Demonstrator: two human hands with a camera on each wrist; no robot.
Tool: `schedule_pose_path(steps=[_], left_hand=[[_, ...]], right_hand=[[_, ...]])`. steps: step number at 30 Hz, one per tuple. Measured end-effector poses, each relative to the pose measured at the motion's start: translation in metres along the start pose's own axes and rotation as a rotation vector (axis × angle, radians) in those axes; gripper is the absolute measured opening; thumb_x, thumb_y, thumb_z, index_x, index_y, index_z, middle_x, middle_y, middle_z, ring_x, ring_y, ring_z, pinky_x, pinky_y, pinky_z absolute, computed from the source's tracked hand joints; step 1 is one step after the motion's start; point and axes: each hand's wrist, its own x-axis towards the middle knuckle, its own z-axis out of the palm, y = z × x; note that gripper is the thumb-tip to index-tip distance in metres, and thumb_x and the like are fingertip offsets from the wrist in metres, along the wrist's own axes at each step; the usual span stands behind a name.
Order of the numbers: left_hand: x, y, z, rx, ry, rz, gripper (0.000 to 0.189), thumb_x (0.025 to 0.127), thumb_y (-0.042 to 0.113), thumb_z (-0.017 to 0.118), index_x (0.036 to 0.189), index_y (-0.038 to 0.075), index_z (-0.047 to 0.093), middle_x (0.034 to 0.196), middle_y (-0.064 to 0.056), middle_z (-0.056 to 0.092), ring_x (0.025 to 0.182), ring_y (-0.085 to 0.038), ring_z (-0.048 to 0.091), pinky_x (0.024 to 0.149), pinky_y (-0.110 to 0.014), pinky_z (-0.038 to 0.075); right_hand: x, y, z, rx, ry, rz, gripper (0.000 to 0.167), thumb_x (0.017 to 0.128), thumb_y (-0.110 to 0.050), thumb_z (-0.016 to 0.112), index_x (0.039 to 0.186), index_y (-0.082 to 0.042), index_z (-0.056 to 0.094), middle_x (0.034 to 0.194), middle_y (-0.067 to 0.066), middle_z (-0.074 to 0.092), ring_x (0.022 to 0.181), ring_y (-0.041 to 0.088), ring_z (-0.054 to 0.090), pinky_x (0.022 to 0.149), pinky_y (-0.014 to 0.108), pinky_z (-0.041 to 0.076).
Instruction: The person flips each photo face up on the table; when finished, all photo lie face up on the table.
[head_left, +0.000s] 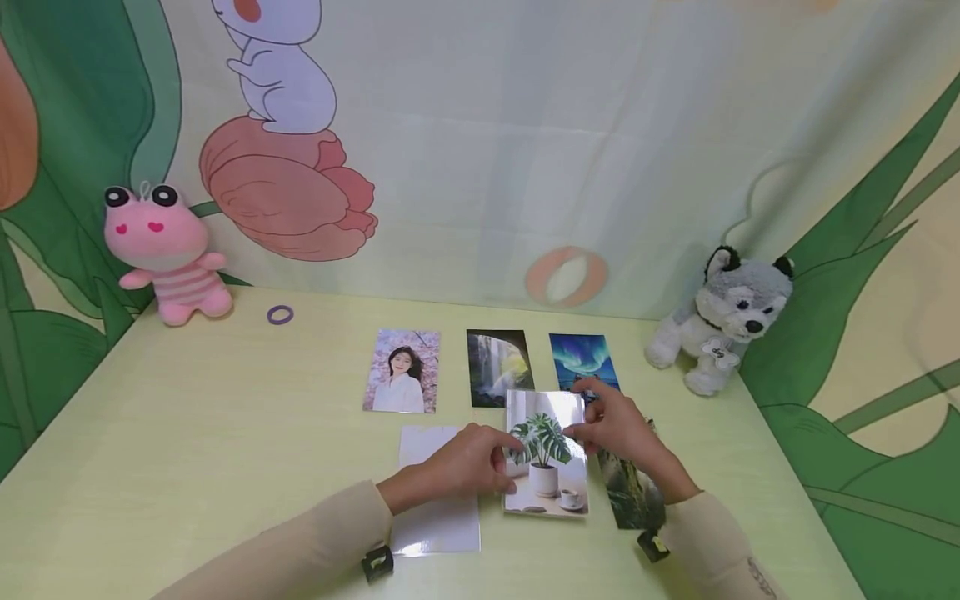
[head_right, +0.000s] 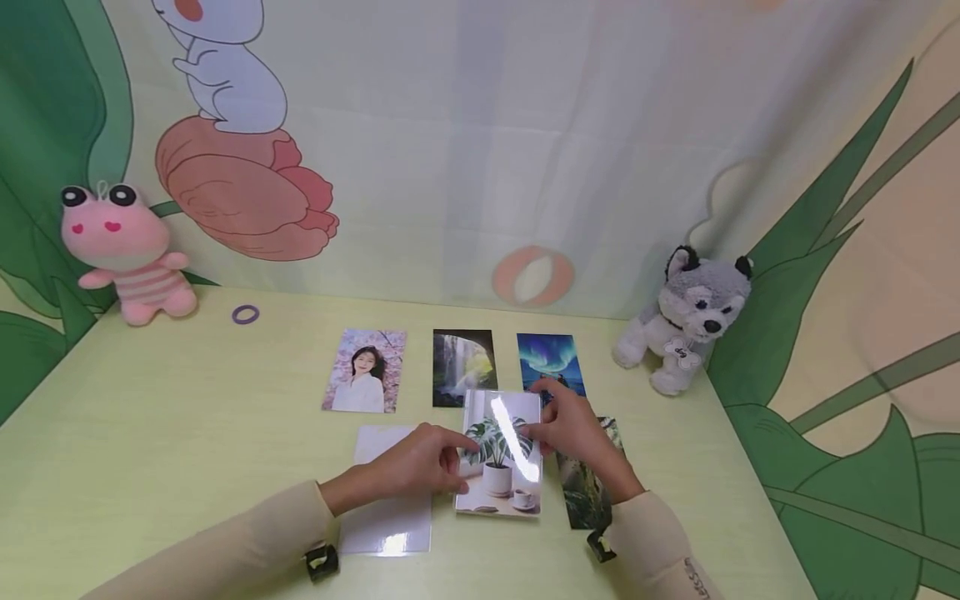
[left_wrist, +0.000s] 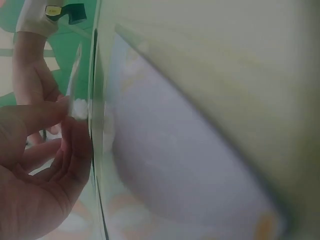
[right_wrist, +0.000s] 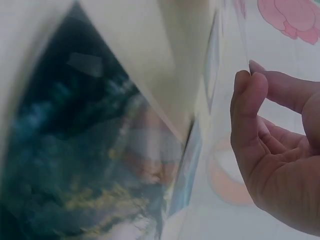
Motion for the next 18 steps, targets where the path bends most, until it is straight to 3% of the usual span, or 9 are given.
schedule_pose_path(steps=[8,18], left_hand=[[-0.001,0.002,0.007,0.048,-0.036,-0.001,0.046,0.073,0.006,0.086,0.116,-0.001,0.072,0.062,0.002,0.065,0.053,0.000,0.053,0.055,-0.018,0.044],[0.004,0.009,0.018,0.242,-0.108,-0.045,0.043,0.071,0.016,0.089,0.111,0.008,0.076,0.078,0.002,0.073,0.060,-0.001,0.058,0.059,-0.019,0.045]], right_hand=[[0.003,0.004,0.009,-0.055,-0.006,0.026,0.055,0.084,-0.005,0.078,0.132,-0.002,0.050,0.060,0.006,0.059,0.050,0.027,0.062,0.051,0.033,0.047],[0.000,0.010,0.017,-0.081,-0.008,0.060,0.052,0.083,-0.009,0.080,0.126,-0.005,0.052,0.061,0.007,0.062,0.046,0.022,0.060,0.049,0.033,0.048]])
